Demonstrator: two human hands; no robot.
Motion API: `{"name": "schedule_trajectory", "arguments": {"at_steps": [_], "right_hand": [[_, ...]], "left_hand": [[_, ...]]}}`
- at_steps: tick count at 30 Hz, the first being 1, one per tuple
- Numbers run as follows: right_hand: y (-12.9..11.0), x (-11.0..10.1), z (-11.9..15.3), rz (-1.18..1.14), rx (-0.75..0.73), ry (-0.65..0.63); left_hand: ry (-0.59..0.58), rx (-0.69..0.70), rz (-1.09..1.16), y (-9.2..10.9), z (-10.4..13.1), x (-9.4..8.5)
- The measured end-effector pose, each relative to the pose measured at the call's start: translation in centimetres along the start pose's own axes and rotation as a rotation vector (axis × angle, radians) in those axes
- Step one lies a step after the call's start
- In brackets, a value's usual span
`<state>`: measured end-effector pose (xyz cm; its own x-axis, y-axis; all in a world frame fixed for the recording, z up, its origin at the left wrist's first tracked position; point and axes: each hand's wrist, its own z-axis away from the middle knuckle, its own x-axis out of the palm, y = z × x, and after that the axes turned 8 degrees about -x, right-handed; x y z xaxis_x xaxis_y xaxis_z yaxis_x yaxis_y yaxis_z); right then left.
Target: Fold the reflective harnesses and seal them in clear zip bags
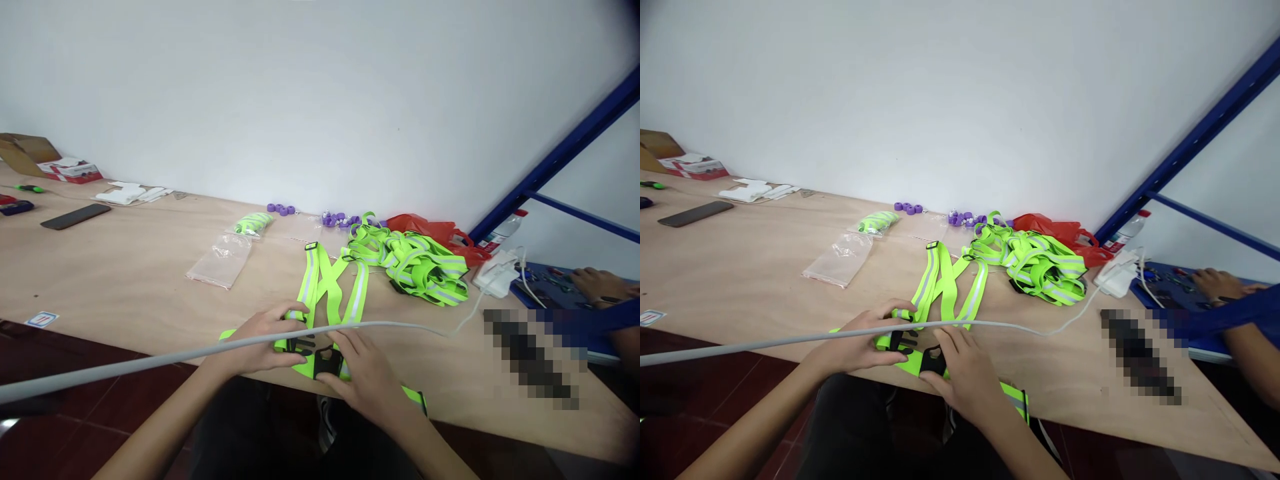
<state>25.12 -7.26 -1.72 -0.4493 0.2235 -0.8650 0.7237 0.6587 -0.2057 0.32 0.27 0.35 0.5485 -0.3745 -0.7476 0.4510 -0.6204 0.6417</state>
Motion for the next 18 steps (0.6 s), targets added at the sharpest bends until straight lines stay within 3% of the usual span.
{"name": "schedule_trajectory", "arguments": {"at_steps": [6,11,18], "right_hand": [[0.4,0.2,1.1,-0.080,0.094,-0.212],[0.6,-1.3,0.6,-0.148,0.127,-0.277],[0.4,-2.0,0.0,-0.214,0.161,-0.310]], "left_hand": [[-0.003,-0.007,-0.053,0.3,0.3,0.9],[-0.016,-0.064,-0.070,1.0,0.6,1.1],[-0.020,-0.013,-0.069,0.4,0.8,1.3]]}}
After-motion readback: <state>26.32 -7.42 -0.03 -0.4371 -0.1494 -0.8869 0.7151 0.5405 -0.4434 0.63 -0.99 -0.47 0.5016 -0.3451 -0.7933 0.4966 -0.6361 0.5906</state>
